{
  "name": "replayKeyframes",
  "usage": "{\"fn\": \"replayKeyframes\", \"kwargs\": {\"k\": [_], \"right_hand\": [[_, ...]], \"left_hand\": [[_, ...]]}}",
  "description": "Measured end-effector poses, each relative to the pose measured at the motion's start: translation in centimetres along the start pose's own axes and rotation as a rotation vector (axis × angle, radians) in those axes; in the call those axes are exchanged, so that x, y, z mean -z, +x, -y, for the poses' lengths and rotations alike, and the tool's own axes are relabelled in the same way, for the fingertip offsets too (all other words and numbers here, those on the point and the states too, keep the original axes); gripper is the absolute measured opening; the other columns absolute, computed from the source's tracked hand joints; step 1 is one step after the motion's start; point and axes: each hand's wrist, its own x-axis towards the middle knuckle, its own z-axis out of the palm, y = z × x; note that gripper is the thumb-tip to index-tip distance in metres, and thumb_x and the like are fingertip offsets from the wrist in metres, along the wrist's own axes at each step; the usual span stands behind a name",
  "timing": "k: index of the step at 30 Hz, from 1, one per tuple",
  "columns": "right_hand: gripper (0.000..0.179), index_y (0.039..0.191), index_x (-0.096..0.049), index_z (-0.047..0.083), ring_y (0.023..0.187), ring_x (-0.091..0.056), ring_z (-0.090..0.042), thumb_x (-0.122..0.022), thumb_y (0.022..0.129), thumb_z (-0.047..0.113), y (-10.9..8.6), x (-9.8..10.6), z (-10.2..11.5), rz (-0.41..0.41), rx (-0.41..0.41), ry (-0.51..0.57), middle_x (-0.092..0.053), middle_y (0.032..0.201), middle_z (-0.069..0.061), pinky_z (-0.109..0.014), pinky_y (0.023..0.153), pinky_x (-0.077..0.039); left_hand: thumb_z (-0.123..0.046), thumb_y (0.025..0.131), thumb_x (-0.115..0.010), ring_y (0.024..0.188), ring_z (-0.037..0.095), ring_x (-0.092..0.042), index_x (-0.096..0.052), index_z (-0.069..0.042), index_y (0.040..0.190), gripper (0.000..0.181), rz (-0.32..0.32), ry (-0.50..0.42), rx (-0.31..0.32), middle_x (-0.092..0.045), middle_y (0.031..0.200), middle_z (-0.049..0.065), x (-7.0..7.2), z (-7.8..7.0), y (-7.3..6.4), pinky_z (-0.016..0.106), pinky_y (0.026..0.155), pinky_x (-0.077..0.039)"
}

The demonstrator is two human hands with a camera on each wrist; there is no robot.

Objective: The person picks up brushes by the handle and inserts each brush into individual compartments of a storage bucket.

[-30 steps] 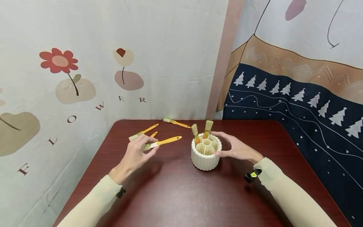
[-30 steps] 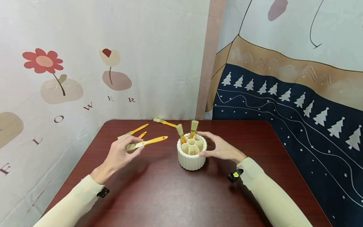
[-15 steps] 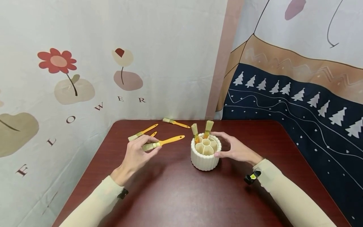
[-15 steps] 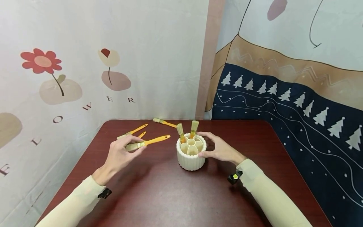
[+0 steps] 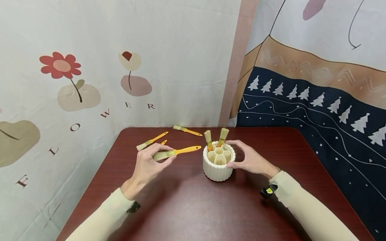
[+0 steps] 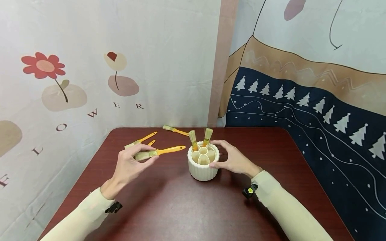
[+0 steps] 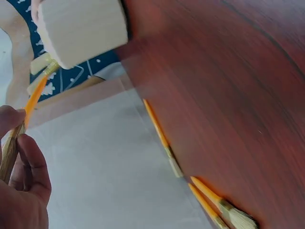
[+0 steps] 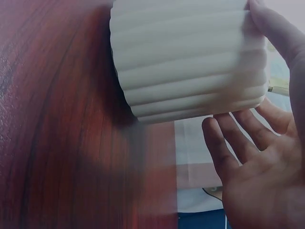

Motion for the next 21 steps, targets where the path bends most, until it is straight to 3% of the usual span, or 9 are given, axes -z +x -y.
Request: {"fn": "replayKeyframes", "kwargs": {"k": [5,14,21], "right_hand": [[0.091,0.168,-0.054,0.022,0.151,-0.066,-0.036,-0.100,0.093,0.046,-0.1,-0.4,0.3,-0.038,0.001,-0.043,-0.060,0.173,-0.008,-0.068,0.125,-0.056],[0.094,0.165,-0.055,0.019,0.146,-0.069,-0.031,-0.102,0.090,0.050,-0.4,-0.9,0.8,-0.090,-0.004,-0.103,-0.063,0.168,-0.008,-0.061,0.122,-0.059],[0.095,0.164,-0.054,0.017,0.145,-0.068,-0.029,-0.102,0.089,0.051,-0.4,-1.0,0.8,-0.105,0.004,-0.121,-0.062,0.168,-0.010,-0.061,0.122,-0.058]], "left_hand": [[-0.005,0.082,-0.105,0.086,0.014,-0.080,-0.090,-0.019,0.109,0.034,-0.015,-0.045,-0.016,-0.088,0.098,-0.003,-0.3,-1.2,0.3,0.009,0.088,-0.053],[0.001,0.081,-0.103,0.096,0.014,-0.081,-0.090,-0.016,0.111,0.038,-0.019,-0.106,-0.068,-0.088,0.103,-0.002,-1.0,-2.8,0.9,0.012,0.100,-0.057],[0.004,0.084,-0.100,0.098,0.011,-0.080,-0.088,-0.014,0.112,0.035,-0.001,-0.178,-0.050,-0.087,0.105,-0.001,-1.9,-3.5,1.2,0.014,0.096,-0.059]]}}
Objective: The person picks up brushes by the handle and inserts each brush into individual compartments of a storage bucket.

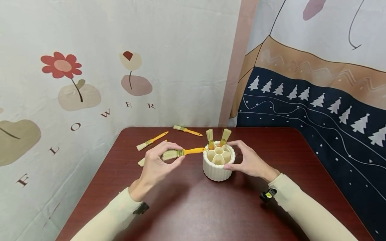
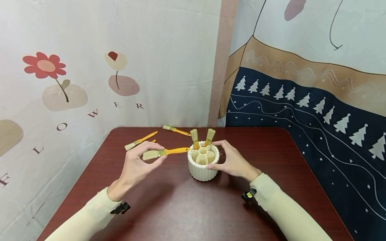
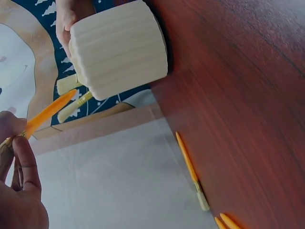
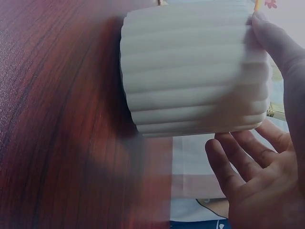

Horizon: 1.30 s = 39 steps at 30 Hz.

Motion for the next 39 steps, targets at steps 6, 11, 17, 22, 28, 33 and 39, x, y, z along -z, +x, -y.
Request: {"fn": "replayKeyframes", "kwargs": {"k": [6,11,17,22,28,33,39], "right_hand": [[0.094,0.162,-0.055,0.016,0.139,-0.071,-0.025,-0.104,0.089,0.048,0.0,-0.1,0.0,-0.014,0.002,-0.007,-0.064,0.165,-0.010,-0.051,0.118,-0.062],[0.094,0.161,-0.054,0.015,0.136,-0.073,-0.025,-0.104,0.088,0.046,-0.1,0.1,0.4,-0.013,0.000,0.004,-0.063,0.164,-0.011,-0.043,0.115,-0.064],[0.093,0.161,-0.053,0.015,0.136,-0.073,-0.025,-0.103,0.089,0.047,0.0,0.2,0.6,-0.007,-0.003,-0.009,-0.063,0.164,-0.012,-0.045,0.114,-0.064],[0.094,0.161,-0.052,0.015,0.136,-0.072,-0.025,-0.103,0.089,0.049,0.0,0.1,0.6,-0.002,-0.011,-0.018,-0.062,0.166,-0.012,-0.049,0.116,-0.063],[0.094,0.161,-0.052,0.014,0.137,-0.073,-0.027,-0.103,0.089,0.048,-0.1,0.0,0.7,0.007,-0.008,-0.004,-0.061,0.165,-0.013,-0.048,0.115,-0.064],[0.095,0.161,-0.052,0.014,0.137,-0.073,-0.027,-0.103,0.089,0.049,-0.1,0.0,0.7,0.003,-0.009,-0.010,-0.061,0.165,-0.013,-0.048,0.115,-0.064],[0.094,0.160,-0.052,0.013,0.135,-0.073,-0.026,-0.104,0.089,0.047,-0.2,-0.1,0.7,-0.001,-0.004,-0.024,-0.062,0.163,-0.013,-0.043,0.114,-0.065]], "left_hand": [[0.005,0.085,-0.099,0.101,0.013,-0.079,-0.088,-0.015,0.113,0.036,0.011,-0.043,0.035,-0.087,0.108,0.002,-0.7,-0.2,0.2,0.010,0.084,-0.056],[0.000,0.087,-0.101,0.089,0.010,-0.067,-0.088,-0.016,0.115,0.034,0.023,-0.018,0.067,-0.087,0.110,0.001,-1.0,-0.6,0.5,0.013,0.066,-0.039],[-0.001,0.088,-0.101,0.083,0.007,-0.062,-0.088,-0.015,0.119,0.036,0.023,-0.058,0.106,-0.088,0.109,0.003,-1.6,-0.9,0.8,0.015,0.063,-0.037],[-0.004,0.089,-0.101,0.078,0.001,-0.063,-0.087,-0.015,0.118,0.034,0.030,-0.099,0.175,-0.088,0.110,0.004,-2.1,-1.2,1.0,0.011,0.065,-0.045],[0.001,0.090,-0.099,0.093,0.005,-0.081,-0.084,-0.010,0.118,0.033,0.045,-0.194,0.255,-0.087,0.112,0.010,-2.7,-1.5,1.2,0.022,0.086,-0.069],[0.000,0.091,-0.098,0.091,0.007,-0.084,-0.084,-0.010,0.120,0.034,0.061,-0.198,0.304,-0.087,0.110,0.011,-3.0,-1.7,1.5,0.024,0.082,-0.069],[-0.005,0.094,-0.098,0.090,0.014,-0.087,-0.084,-0.012,0.122,0.032,0.094,-0.213,0.388,-0.089,0.107,0.011,-3.5,-1.6,1.6,0.025,0.079,-0.070]]}}
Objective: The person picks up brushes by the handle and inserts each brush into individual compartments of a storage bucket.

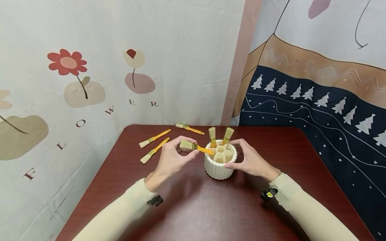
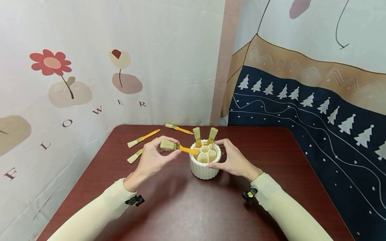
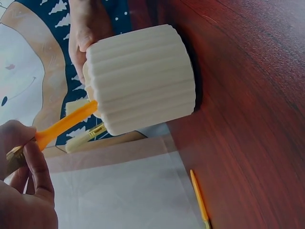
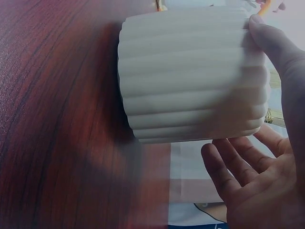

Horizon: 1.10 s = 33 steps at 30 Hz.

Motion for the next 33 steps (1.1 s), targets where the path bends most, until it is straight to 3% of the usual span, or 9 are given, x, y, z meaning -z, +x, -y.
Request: {"fn": "replayKeyframes", "kwargs": {"k": [5,12,20,33], "right_hand": [[0.093,0.159,-0.053,0.011,0.134,-0.075,-0.025,-0.105,0.088,0.045,0.0,-0.2,0.0,-0.011,0.014,-0.005,-0.063,0.163,-0.014,-0.037,0.111,-0.065],[0.093,0.159,-0.053,0.012,0.133,-0.075,-0.027,-0.104,0.089,0.046,0.0,-0.2,0.1,-0.002,0.000,0.015,-0.063,0.162,-0.014,-0.038,0.110,-0.066],[0.093,0.159,-0.052,0.011,0.135,-0.075,-0.028,-0.104,0.089,0.045,0.0,-0.1,0.1,0.002,-0.001,0.025,-0.062,0.163,-0.015,-0.044,0.111,-0.066],[0.094,0.159,-0.052,0.012,0.134,-0.075,-0.027,-0.104,0.089,0.046,0.2,-0.1,-0.2,-0.005,0.014,-0.007,-0.062,0.162,-0.014,-0.042,0.112,-0.066]], "left_hand": [[-0.008,0.095,-0.098,0.092,0.020,-0.090,-0.083,-0.013,0.123,0.032,0.007,-0.006,0.040,-0.089,0.113,0.010,-0.7,0.2,0.4,0.034,0.082,-0.073],[-0.007,0.094,-0.098,0.093,0.016,-0.086,-0.080,-0.003,0.125,0.036,0.003,0.019,0.018,-0.088,0.111,0.012,-1.8,1.0,1.1,0.025,0.086,-0.071],[-0.006,0.095,-0.098,0.092,0.011,-0.084,-0.081,-0.005,0.122,0.032,0.009,0.036,0.051,-0.089,0.110,0.013,-2.7,1.8,1.9,0.024,0.085,-0.070],[-0.010,0.097,-0.097,0.094,0.012,-0.084,-0.081,-0.007,0.120,0.029,0.051,0.065,0.065,-0.089,0.118,0.010,-3.5,2.7,2.4,0.021,0.084,-0.068]]}}
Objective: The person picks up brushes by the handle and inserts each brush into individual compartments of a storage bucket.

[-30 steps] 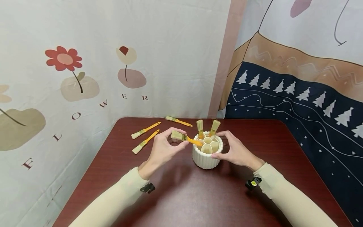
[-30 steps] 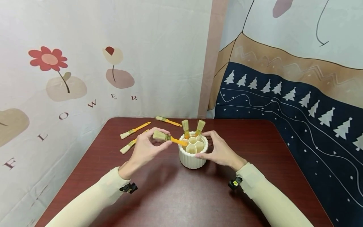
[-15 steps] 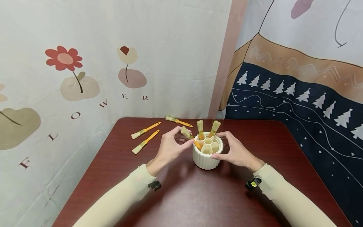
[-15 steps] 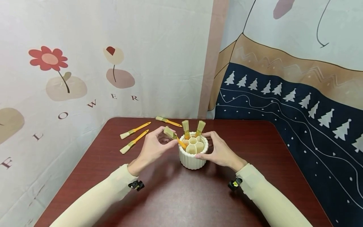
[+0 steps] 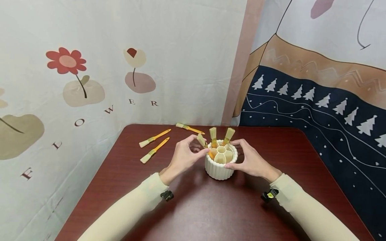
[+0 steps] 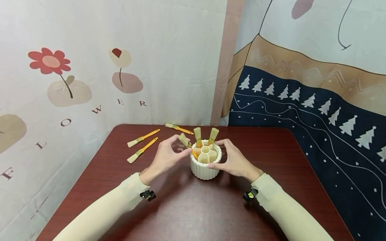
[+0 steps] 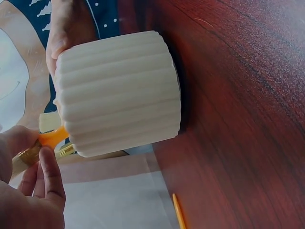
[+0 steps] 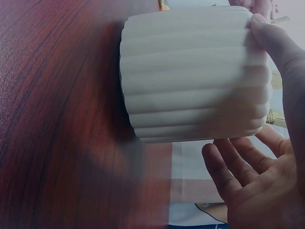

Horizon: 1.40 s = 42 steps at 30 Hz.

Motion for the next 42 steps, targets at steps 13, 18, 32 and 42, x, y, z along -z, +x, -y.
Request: {"fn": "replayKeyframes", "kwargs": {"k": [13,18,32,42], "right_hand": [[0.094,0.159,-0.050,0.011,0.136,-0.074,-0.030,-0.104,0.089,0.045,-0.2,0.0,0.3,0.007,-0.021,0.017,-0.062,0.161,-0.015,-0.049,0.113,-0.065],[0.095,0.159,-0.050,0.011,0.137,-0.074,-0.030,-0.103,0.089,0.046,-0.1,-0.1,0.3,0.007,-0.024,0.023,-0.062,0.162,-0.014,-0.052,0.114,-0.065],[0.094,0.158,-0.052,0.012,0.135,-0.074,-0.027,-0.104,0.088,0.047,-0.3,-0.2,0.3,0.004,-0.024,0.025,-0.063,0.160,-0.012,-0.041,0.111,-0.066],[0.093,0.157,-0.052,0.014,0.136,-0.074,-0.026,-0.103,0.089,0.051,-0.3,-0.1,0.3,0.002,-0.028,0.009,-0.063,0.160,-0.012,-0.047,0.113,-0.065]], "left_hand": [[-0.015,0.095,-0.099,0.085,0.010,-0.080,-0.080,-0.010,0.118,0.030,0.026,0.088,0.031,-0.088,0.102,0.010,-0.8,0.2,0.0,0.019,0.078,-0.065],[-0.016,0.095,-0.099,0.082,0.006,-0.076,-0.080,-0.010,0.118,0.030,0.028,0.136,0.033,-0.088,0.099,0.008,-0.9,0.3,-0.1,0.019,0.077,-0.062],[-0.018,0.095,-0.100,0.081,0.005,-0.074,-0.079,-0.011,0.123,0.036,0.048,0.150,0.050,-0.085,0.095,0.006,-1.2,0.9,-0.5,0.019,0.076,-0.060],[-0.020,0.095,-0.100,0.084,0.010,-0.079,-0.077,-0.009,0.131,0.044,0.056,0.175,0.026,-0.087,0.099,0.009,-0.9,0.8,-0.5,0.023,0.077,-0.064]]}}
